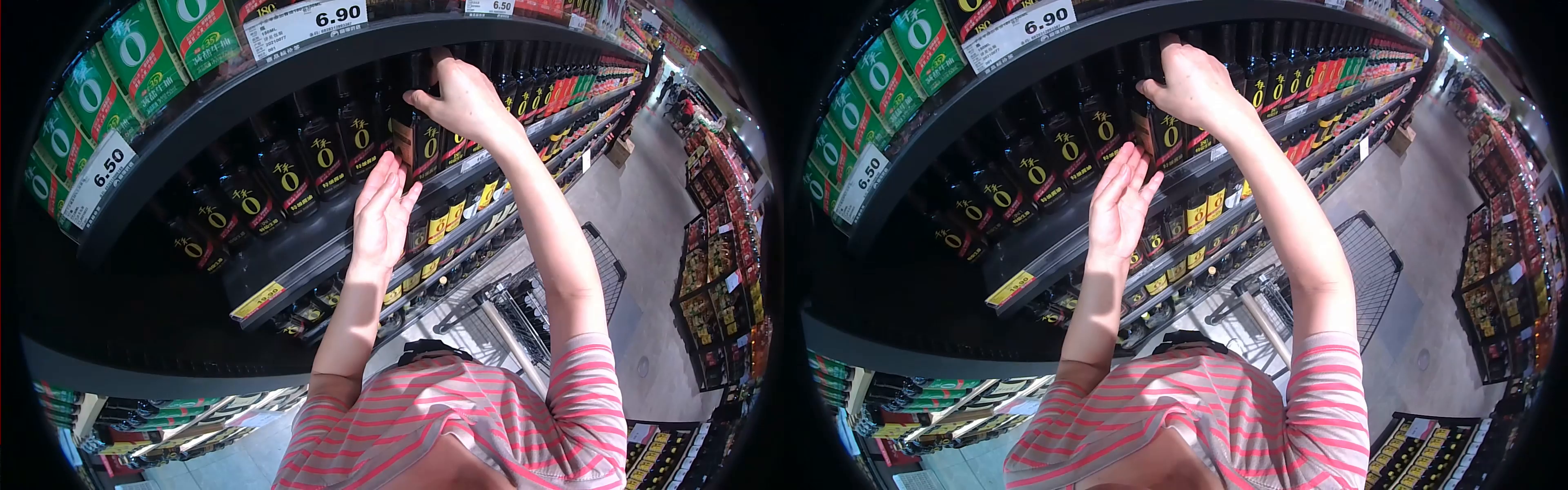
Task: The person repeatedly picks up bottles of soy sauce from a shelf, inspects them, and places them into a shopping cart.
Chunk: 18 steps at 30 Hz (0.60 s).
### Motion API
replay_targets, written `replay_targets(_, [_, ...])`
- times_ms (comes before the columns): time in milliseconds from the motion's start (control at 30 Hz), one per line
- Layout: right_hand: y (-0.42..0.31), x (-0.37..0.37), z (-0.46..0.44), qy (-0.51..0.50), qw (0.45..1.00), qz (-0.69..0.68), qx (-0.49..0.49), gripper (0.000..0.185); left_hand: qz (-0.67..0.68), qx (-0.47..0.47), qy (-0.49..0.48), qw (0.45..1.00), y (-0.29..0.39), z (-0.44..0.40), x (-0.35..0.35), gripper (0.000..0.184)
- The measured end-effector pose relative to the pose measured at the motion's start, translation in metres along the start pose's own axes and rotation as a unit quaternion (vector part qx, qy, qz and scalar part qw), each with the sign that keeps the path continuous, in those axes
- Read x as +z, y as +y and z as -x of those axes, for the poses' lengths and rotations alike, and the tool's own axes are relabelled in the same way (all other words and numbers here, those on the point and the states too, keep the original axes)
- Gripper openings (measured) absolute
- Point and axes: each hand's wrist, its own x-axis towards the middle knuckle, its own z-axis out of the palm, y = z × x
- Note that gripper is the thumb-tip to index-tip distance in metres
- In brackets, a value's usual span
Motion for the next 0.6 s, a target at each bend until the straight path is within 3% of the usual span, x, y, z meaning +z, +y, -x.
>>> replay_targets(400, [0.000, 0.000, 0.002, 0.004, 1.000, -0.020, -0.011, 0.049, -0.010, -0.010, -0.011, 1.000, 0.002, 0.001, 0.002, 0.055])
replay_targets(600, [0.004, -0.007, 0.024, 0.109, 0.990, -0.082, -0.037, 0.051, -0.044, 0.017, -0.007, 0.999, -0.002, 0.006, 0.005, 0.053])
